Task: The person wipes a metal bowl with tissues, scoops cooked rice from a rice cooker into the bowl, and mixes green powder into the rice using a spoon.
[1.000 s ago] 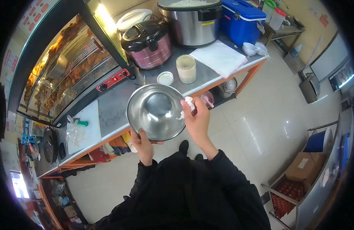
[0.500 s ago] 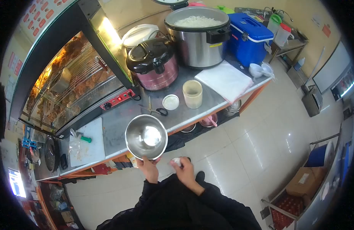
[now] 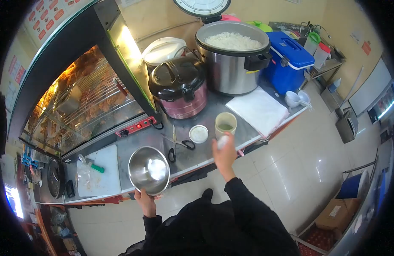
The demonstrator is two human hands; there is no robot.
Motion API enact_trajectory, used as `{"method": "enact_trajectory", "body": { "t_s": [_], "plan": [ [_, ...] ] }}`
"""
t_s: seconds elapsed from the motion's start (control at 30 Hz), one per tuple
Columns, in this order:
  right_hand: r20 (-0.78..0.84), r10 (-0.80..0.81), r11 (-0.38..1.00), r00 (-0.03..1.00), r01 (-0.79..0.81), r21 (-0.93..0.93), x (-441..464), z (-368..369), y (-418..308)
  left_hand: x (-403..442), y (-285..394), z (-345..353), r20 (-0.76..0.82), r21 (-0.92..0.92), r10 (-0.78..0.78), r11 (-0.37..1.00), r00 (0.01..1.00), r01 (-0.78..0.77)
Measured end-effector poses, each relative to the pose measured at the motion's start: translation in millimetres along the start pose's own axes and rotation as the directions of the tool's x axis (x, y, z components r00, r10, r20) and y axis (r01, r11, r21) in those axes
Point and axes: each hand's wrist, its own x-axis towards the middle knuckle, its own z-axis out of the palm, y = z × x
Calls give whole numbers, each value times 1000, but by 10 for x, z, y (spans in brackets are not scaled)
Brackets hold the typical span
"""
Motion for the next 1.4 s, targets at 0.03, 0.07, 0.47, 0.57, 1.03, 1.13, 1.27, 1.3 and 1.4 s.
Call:
{"method": "enact_trajectory", "body": {
  "t_s": [0.03, 0.07, 0.47, 0.57, 1.03, 1.13, 1.27, 1.3, 1.4],
  "plan": [
    [-134, -6, 1000, 991, 10, 28, 63, 21, 217, -11, 57, -5, -15, 12, 5, 1000, 1000, -5],
    [-263, -9, 998, 965, 25, 54, 151, 5, 412, -14, 93, -16, -33, 24, 9, 1000, 999, -8],
    [666, -339, 939, 664, 194, 284, 1322, 177, 647, -141, 659, 412, 117, 50, 17, 998, 993, -23],
    [698, -318, 943, 641, 137, 303, 1094, 184, 338, -300, 913, 946, 133, 37, 56, 997, 989, -62],
    [970, -211, 977, 120, 7, 212, 1635, -1580, 1851, -477, -746, 3544, 164, 26, -250, 968, 954, 249],
    [834, -302, 953, 462, 156, 259, 2121, -2104, 2351, -502, -1032, 3644, 35, -36, -167, 985, 985, 169],
    [528, 8, 982, 849, -105, 154, 2541, -2297, 2741, -530, -1030, 3734, -35, -80, -235, 969, 971, 232],
    [453, 87, 960, 887, -196, 199, 2622, -2309, 2729, -513, -1120, 3673, -61, -83, -249, 966, 967, 243],
    [231, 41, 972, 972, -92, 215, 2892, -2175, 2522, -801, -1027, 3805, -203, -120, -306, 950, 930, 287]
  ]
}}
